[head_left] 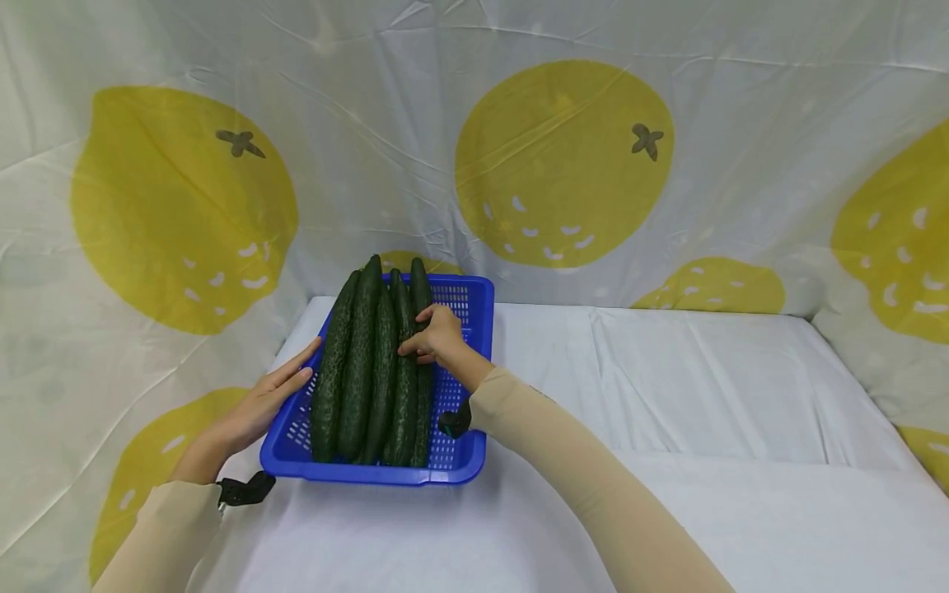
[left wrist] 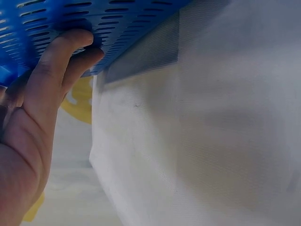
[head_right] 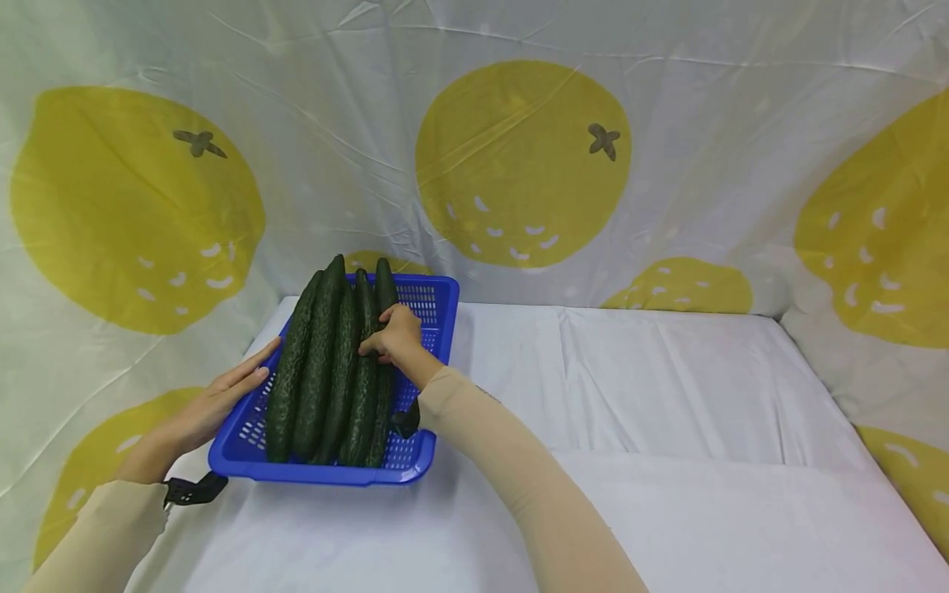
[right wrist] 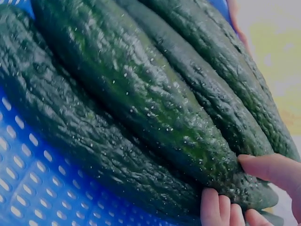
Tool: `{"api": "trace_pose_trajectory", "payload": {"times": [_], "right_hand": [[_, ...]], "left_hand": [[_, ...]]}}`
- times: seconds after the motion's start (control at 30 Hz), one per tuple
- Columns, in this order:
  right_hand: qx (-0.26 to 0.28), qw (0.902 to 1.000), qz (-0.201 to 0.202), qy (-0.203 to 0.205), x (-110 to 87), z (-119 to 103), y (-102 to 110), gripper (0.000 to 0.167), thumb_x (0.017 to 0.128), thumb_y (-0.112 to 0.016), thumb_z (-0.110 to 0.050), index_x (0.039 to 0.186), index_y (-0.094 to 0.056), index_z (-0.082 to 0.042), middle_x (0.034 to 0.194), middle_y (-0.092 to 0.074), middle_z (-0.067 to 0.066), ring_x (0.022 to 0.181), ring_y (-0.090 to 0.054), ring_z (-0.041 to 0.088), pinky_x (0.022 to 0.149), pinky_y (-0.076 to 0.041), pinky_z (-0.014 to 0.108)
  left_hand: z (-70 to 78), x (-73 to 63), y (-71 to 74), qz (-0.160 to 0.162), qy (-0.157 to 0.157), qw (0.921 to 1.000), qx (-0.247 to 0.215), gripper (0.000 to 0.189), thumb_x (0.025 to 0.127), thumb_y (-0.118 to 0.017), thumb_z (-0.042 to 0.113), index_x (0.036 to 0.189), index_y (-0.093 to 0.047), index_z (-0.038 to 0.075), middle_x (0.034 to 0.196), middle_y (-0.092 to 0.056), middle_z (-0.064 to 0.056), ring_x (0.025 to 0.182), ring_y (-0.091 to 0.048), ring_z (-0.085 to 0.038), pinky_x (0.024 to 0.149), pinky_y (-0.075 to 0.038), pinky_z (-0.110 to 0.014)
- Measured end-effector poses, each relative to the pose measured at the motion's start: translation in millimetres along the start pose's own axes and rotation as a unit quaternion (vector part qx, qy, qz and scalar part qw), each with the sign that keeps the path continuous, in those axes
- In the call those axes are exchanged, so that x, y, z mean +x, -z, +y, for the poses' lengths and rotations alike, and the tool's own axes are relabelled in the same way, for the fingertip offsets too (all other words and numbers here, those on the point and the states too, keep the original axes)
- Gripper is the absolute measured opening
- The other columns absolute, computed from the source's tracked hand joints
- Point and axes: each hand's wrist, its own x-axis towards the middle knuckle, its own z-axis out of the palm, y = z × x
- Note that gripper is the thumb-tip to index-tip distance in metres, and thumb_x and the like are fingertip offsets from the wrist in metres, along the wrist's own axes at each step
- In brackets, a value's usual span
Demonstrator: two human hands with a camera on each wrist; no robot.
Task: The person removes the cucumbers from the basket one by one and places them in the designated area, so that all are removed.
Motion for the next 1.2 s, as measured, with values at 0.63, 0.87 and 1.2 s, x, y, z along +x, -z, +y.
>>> {"api": "trace_pose_trajectory", "payload": {"times": [0.63, 0.87, 1.2], "right_hand": [[-0.022, 0.9989, -0.011, 0.041, -6.5, -2.3, 3.5, 0.07, 0.07, -0.084, 0.012, 0.129, -0.061, -0.017, 0.14, -0.046, 0.02, 0.077, -0.067, 0.029, 0.063, -0.06, 0.042], [-0.05, 0.9951, -0.046, 0.071, -9.3, -2.2, 3.3, 0.069, 0.076, -0.079, 0.012, 0.134, -0.064, -0.024, 0.147, -0.044, 0.016, 0.05, -0.048, 0.014, 0.06, -0.058, 0.039], [-0.092, 0.9874, -0.069, 0.109, -12.2, -0.4, 3.1, 0.068, 0.076, -0.083, 0.006, 0.136, -0.063, -0.02, 0.157, -0.035, 0.011, 0.059, -0.056, 0.018, 0.064, -0.059, 0.038]], "left_hand": [[1.6, -0.9, 0.3, 0.003, 0.006, 0.9999, 0.01, 0.058, 0.112, -0.03, 0.029, 0.162, -0.003, 0.019, 0.164, 0.001, -0.019, 0.139, -0.02, -0.054, 0.09, -0.045, -0.019], [0.0, -1.3, 0.5, 0.003, 0.007, 1.0, 0.004, 0.057, 0.112, -0.03, 0.029, 0.162, -0.004, 0.022, 0.164, 0.001, -0.019, 0.138, -0.022, -0.054, 0.09, -0.046, -0.02], [-1.3, -0.8, 1.1, 0.004, 0.006, 1.0, 0.0, 0.057, 0.112, -0.029, 0.029, 0.162, -0.003, 0.022, 0.164, 0.001, -0.02, 0.137, -0.023, -0.054, 0.09, -0.047, -0.022]]}}
